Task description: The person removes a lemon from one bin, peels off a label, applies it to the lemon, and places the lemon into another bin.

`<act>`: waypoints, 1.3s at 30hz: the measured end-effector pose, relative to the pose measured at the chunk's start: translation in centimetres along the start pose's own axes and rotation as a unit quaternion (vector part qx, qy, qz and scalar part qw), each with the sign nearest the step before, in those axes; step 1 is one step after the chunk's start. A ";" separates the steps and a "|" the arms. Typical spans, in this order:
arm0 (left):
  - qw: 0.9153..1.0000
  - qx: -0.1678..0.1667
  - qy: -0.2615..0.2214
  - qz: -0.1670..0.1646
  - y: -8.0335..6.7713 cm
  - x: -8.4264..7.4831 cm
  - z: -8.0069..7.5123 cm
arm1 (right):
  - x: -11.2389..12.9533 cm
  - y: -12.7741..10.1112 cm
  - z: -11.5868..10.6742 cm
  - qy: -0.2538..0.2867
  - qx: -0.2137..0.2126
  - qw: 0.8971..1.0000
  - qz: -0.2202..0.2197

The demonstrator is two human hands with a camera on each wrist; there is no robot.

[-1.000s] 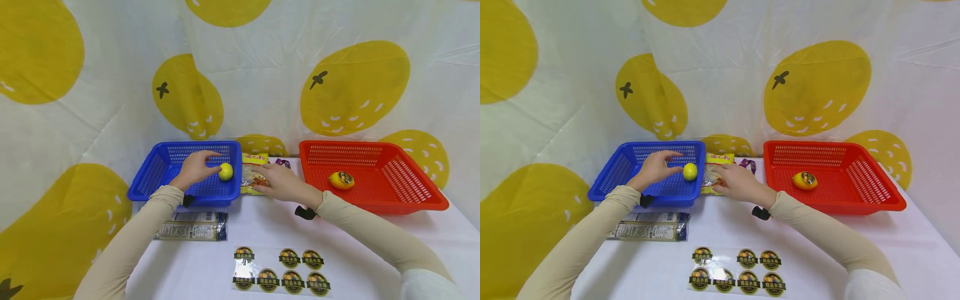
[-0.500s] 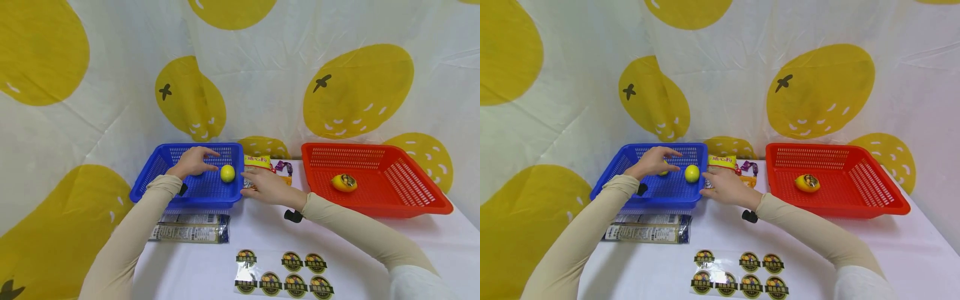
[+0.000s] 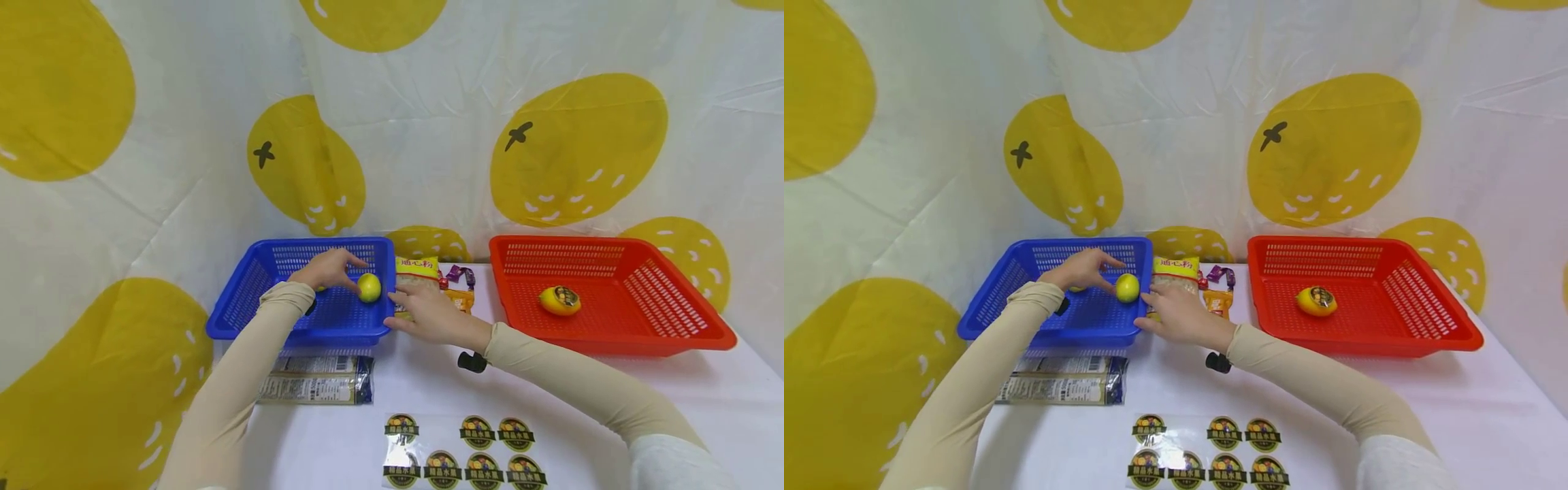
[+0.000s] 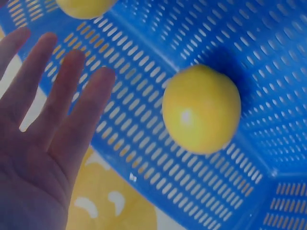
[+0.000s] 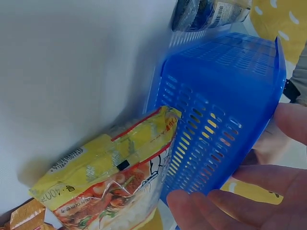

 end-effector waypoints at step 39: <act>0.998 0.037 0.017 -0.037 4.0 0.3 3.1 | -0.3 -0.2 0.5 0.026 0.004 1.000 0.001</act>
Point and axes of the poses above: each hand's wrist, its own y-axis towards the middle knuckle, its own z-axis out of the palm, x = y × z, the point moved 7 cm from there along y, towards the middle knuckle, and after that the axes turned 9 degrees about x, right-handed, at the moved point
